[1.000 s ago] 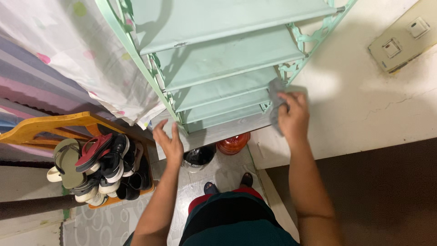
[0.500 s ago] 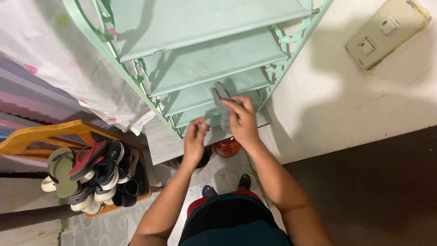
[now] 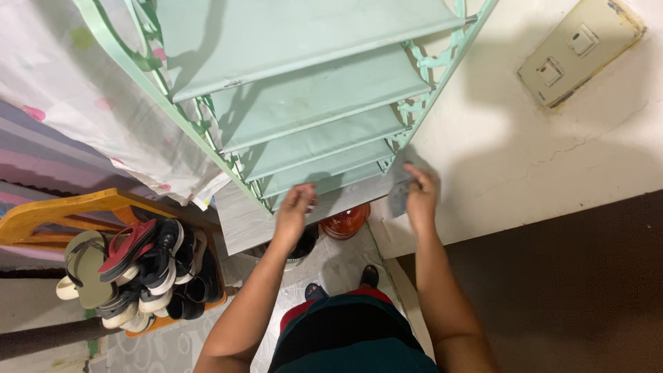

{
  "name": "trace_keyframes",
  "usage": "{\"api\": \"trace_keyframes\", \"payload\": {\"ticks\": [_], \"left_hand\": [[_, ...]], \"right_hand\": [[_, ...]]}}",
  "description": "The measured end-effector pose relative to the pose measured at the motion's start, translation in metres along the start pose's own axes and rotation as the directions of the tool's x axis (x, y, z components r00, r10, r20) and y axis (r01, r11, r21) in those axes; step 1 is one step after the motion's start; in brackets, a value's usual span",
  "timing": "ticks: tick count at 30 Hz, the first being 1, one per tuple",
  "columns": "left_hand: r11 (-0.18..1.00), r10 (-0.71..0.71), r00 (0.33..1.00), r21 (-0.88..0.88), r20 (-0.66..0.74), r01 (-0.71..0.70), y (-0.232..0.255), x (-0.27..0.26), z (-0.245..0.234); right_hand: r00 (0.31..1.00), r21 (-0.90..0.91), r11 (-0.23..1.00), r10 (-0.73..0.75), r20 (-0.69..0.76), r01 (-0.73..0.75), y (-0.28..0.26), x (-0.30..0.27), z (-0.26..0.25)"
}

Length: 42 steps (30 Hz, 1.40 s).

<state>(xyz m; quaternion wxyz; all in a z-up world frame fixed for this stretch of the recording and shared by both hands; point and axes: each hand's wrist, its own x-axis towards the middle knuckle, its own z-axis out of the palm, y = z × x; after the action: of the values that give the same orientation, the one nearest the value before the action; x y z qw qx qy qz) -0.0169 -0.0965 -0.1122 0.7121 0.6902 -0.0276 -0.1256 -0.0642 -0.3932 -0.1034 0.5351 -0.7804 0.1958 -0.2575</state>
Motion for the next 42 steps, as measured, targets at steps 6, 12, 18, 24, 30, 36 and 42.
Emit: {"api": "trace_keyframes", "payload": {"ticks": [6,12,18,24,30,36,42], "left_hand": [[0.992,-0.083,0.979,0.114,0.188,0.062,0.019,-0.001,0.032],[0.996,-0.036,0.988,-0.073,0.152,0.047,0.022,0.005,0.028],[0.989,0.148,0.989,-0.014,-0.022,-0.149,0.022,-0.007,0.004],[0.983,0.170,0.973,-0.039,-0.154,-0.178,0.017,-0.015,-0.007],[0.983,0.181,0.957,0.030,-0.227,-0.179,0.012,-0.031,-0.009],[0.984,0.173,0.976,-0.019,-0.129,-0.177,-0.018,-0.033,-0.018],[0.915,-0.257,0.956,-0.353,-0.141,0.194,-0.058,-0.005,-0.042]], "right_hand": [[0.677,0.415,0.643,0.228,0.700,-0.644,-0.005,-0.024,0.036],[0.463,0.344,0.435,0.204,0.862,-0.832,-0.012,-0.037,0.068],[0.545,0.213,0.818,0.141,0.826,-0.534,-0.022,-0.043,0.079],[0.679,0.216,0.870,0.169,0.715,-0.444,-0.023,-0.052,0.102],[0.548,0.063,0.782,0.374,0.749,-0.620,-0.059,-0.073,0.108],[0.640,0.387,0.669,0.174,0.748,-0.634,-0.038,-0.071,0.133],[0.838,0.049,0.968,-0.238,0.490,0.246,-0.054,-0.070,0.162]]}}
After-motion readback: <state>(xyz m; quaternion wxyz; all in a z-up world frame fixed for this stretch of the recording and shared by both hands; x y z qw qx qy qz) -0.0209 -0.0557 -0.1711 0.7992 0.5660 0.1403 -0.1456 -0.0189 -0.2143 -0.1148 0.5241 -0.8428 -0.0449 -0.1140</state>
